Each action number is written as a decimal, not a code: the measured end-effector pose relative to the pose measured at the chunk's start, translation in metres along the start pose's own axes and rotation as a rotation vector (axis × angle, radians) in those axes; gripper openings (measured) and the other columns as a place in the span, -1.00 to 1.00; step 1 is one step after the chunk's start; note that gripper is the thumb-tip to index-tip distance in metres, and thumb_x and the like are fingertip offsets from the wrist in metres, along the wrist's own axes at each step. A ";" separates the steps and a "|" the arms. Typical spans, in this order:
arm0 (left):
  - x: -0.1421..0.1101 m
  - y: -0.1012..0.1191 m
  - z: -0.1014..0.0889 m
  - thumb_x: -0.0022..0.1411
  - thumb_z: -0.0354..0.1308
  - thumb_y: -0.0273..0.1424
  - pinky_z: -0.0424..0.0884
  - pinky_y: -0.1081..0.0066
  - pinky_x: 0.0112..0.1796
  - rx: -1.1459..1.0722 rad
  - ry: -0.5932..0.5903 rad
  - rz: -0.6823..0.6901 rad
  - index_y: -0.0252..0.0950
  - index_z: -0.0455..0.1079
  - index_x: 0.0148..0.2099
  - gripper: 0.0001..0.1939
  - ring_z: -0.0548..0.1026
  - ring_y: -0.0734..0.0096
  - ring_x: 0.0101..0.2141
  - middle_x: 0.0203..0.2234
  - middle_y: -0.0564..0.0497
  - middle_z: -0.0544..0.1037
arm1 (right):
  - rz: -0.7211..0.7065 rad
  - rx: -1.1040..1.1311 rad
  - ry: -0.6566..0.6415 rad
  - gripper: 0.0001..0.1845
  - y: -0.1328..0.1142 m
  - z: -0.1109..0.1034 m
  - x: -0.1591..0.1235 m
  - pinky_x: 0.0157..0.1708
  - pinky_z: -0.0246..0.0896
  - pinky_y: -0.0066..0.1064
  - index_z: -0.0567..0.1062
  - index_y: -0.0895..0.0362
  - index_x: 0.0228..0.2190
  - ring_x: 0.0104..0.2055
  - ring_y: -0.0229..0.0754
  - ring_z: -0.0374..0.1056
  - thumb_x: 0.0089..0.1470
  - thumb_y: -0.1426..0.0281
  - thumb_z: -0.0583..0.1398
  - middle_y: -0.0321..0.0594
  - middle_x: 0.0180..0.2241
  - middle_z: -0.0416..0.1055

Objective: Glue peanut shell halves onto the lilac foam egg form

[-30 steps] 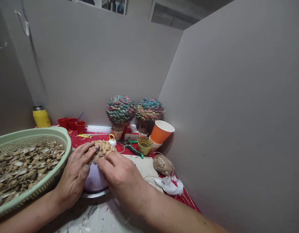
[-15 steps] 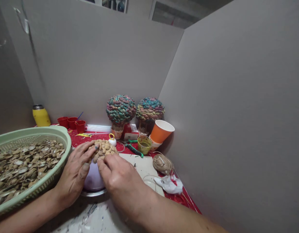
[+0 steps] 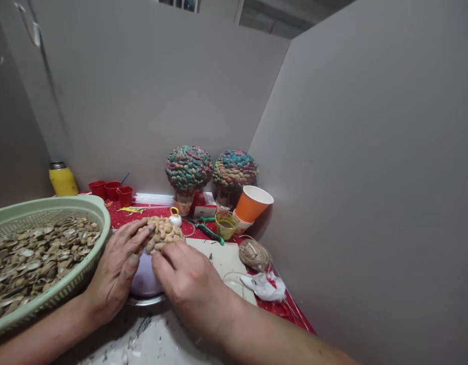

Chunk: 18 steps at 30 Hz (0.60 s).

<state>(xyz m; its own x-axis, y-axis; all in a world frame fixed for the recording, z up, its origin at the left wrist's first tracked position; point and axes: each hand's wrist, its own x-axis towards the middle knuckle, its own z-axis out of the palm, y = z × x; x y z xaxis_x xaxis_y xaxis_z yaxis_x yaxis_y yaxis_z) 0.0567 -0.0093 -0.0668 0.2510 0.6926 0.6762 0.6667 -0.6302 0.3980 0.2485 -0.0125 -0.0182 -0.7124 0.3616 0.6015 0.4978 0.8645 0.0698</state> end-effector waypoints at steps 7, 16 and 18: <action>0.001 -0.001 -0.001 0.45 -0.22 -0.31 0.02 -0.03 0.22 0.001 0.007 0.017 -0.15 0.18 0.27 -0.58 0.16 0.17 0.23 0.24 -0.08 0.29 | -0.004 -0.018 0.006 -0.68 -0.001 0.004 0.000 -0.33 0.35 -0.28 0.49 0.26 -0.28 -0.32 -0.07 0.31 0.31 0.55 -0.05 0.00 -0.35 0.44; 0.003 0.005 -0.002 0.34 0.02 -0.39 0.15 -0.01 0.17 0.070 0.045 0.020 -0.18 0.20 0.23 -0.58 0.24 0.12 0.17 0.19 -0.12 0.33 | 0.164 0.211 0.006 -0.83 0.000 0.006 -0.003 -0.25 0.32 -0.26 0.42 0.17 -0.25 -0.25 -0.08 0.29 0.25 0.55 0.04 -0.07 -0.27 0.40; 0.003 0.006 -0.001 0.34 0.02 -0.40 0.15 -0.01 0.16 0.077 0.059 0.024 -0.16 0.20 0.21 -0.60 0.25 0.13 0.16 0.17 -0.11 0.34 | 0.187 0.251 0.008 -0.84 0.000 0.007 -0.003 -0.21 0.32 -0.26 0.40 0.14 -0.23 -0.23 -0.08 0.30 0.23 0.56 0.06 -0.09 -0.25 0.40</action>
<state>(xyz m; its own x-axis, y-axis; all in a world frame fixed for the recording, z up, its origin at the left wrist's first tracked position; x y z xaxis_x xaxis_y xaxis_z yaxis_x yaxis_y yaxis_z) 0.0606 -0.0112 -0.0615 0.2277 0.6543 0.7212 0.7133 -0.6162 0.3339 0.2474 -0.0112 -0.0252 -0.6153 0.5205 0.5920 0.4811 0.8429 -0.2409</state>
